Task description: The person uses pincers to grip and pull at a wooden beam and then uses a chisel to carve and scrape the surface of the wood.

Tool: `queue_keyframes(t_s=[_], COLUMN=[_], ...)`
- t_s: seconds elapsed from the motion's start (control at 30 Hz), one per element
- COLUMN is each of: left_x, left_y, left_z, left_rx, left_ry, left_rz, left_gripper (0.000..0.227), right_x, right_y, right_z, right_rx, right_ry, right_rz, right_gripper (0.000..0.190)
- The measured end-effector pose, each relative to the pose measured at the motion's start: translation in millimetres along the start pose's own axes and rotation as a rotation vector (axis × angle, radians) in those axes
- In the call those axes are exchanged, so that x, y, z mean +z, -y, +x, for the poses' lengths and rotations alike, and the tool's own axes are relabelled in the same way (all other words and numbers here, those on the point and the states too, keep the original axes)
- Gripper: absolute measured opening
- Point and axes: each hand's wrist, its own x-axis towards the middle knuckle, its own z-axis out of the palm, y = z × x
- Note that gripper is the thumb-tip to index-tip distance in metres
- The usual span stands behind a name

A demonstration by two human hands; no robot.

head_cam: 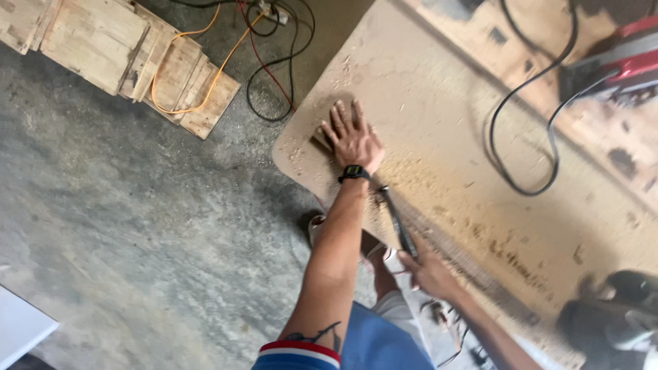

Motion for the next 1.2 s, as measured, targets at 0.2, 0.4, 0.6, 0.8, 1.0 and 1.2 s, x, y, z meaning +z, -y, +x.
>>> queue_keyframes(t_s=[0.2, 0.4, 0.6, 0.8, 1.0, 1.2], left_x=[-3.8, -7.4, -7.6, -7.0, 5.3, 11.0], left_y=[-4.7, -8.3, -4.1, -3.8, -1.0, -0.1], left_z=[-5.3, -6.4, -6.1, -7.1, -3.3, -1.0], left_rx=[-0.022, -0.040, -0.021, -0.027, -0.025, -0.020], left_ry=[-0.013, -0.027, -0.063, -0.060, -0.082, -0.122], left_rz=[0.075, 0.096, 0.028, 0.023, 0.024, 0.040], left_gripper=[0.076, 0.072, 0.078, 0.081, 0.083, 0.079], right_x=[-2.9, -24.0, -18.4, 46.8, 53.3, 88.2], right_y=[-23.6, -55.6, -72.7, -112.8, -96.3, -54.1], right_z=[11.9, 48.6, 52.3, 83.4, 85.4, 47.0], right_rx=[-0.195, -0.292, -0.290, -0.426, -0.558, -0.382], right_ry=[0.039, -0.013, 0.054, 0.161, 0.130, -0.157], right_rz=[-0.070, -0.265, 0.094, 0.729, 0.755, 0.791], right_gripper=[0.070, 0.061, 0.046, 0.051, 0.037, 0.020])
